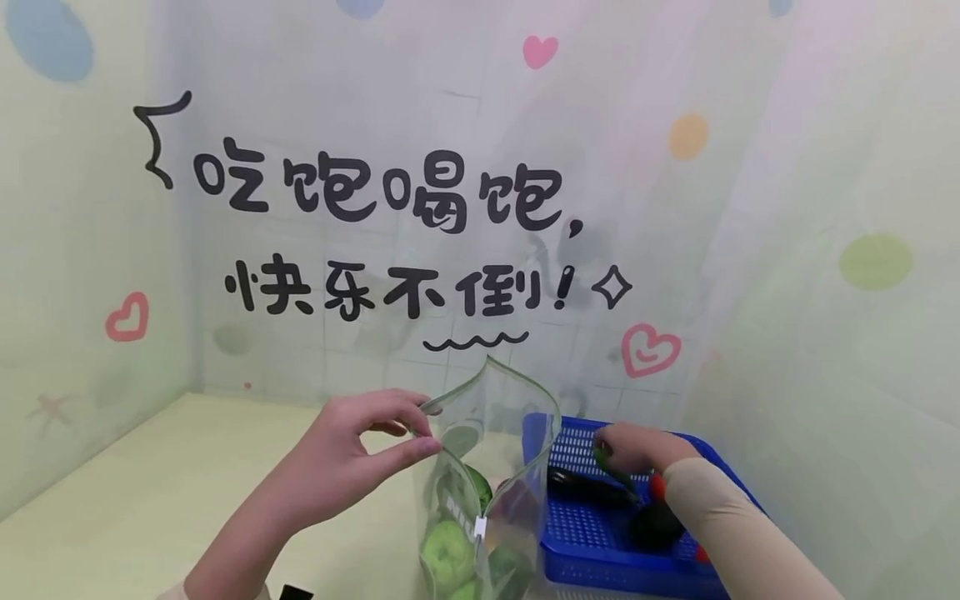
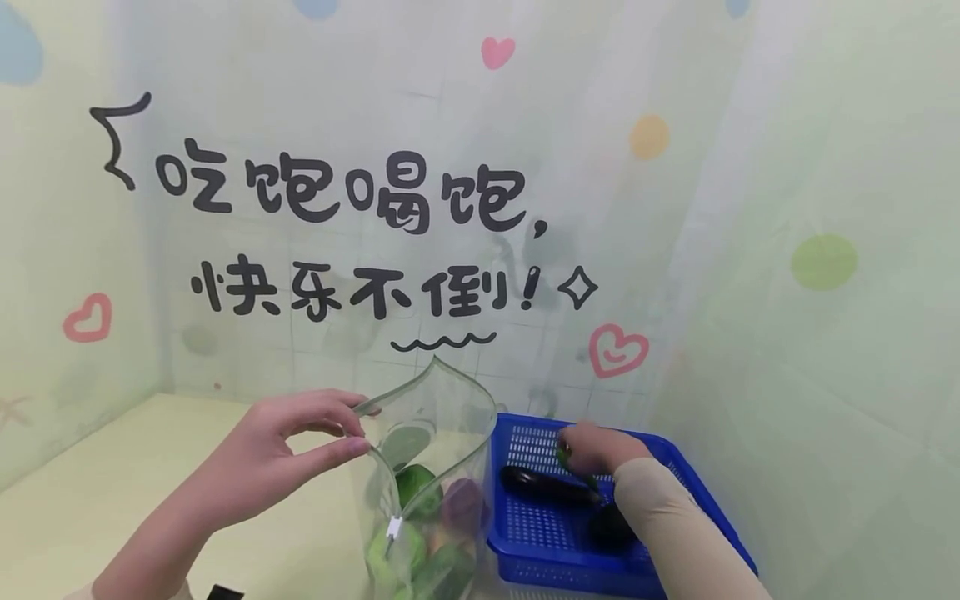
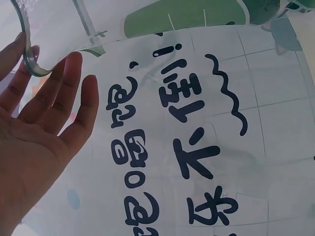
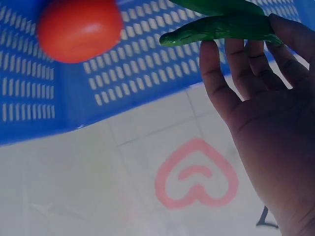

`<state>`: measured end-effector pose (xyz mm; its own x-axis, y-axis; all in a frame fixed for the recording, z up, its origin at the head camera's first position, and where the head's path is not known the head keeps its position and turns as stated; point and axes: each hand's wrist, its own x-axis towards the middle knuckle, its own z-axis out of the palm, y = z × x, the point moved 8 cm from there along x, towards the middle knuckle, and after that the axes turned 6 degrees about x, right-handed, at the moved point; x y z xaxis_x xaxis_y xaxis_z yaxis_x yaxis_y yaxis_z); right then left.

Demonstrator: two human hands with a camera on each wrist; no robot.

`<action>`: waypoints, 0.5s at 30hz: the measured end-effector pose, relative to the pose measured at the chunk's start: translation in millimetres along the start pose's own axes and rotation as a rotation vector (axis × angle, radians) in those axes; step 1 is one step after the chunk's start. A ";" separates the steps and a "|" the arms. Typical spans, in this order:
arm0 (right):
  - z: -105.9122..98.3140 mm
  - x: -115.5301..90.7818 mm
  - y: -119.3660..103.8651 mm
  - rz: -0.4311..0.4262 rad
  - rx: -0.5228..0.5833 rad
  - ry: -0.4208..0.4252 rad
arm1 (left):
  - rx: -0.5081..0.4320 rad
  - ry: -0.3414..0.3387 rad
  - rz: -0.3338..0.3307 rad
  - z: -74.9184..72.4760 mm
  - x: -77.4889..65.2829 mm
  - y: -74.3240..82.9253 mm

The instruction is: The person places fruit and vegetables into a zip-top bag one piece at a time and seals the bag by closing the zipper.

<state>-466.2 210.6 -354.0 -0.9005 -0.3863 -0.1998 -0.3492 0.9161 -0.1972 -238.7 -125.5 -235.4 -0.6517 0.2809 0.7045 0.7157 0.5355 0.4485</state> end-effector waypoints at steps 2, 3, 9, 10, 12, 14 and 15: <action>-11.6 -5.0 -9.5 -0.061 0.049 0.041 | -0.001 0.006 0.001 0.9 -1.1 -1.4; -19.0 -7.6 -15.4 -0.098 0.070 0.067 | -0.001 0.007 0.005 0.9 0.0 -1.1; -59.7 -37.8 -56.2 -0.263 0.339 0.219 | 0.009 0.021 0.006 -2.0 -2.5 -2.0; -65.4 -46.8 -62.6 -0.288 0.400 0.250 | 0.012 0.024 0.004 -2.6 -3.2 -2.2; -74.4 -68.1 -73.9 -0.351 0.522 0.334 | 0.014 0.026 0.000 -2.8 -4.1 -2.7; -81.3 -94.2 -83.0 -0.447 0.650 0.451 | 0.010 0.023 -0.003 -2.4 -4.4 -2.9; -84.5 -109.0 -86.4 -0.509 0.713 0.526 | 0.006 0.019 -0.004 -2.0 -4.4 -3.1</action>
<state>-359.8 182.6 -234.1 -0.7479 -0.4585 0.4800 -0.6414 0.3129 -0.7005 -237.5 -129.9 -238.8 -0.6500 0.2636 0.7127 0.7112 0.5415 0.4484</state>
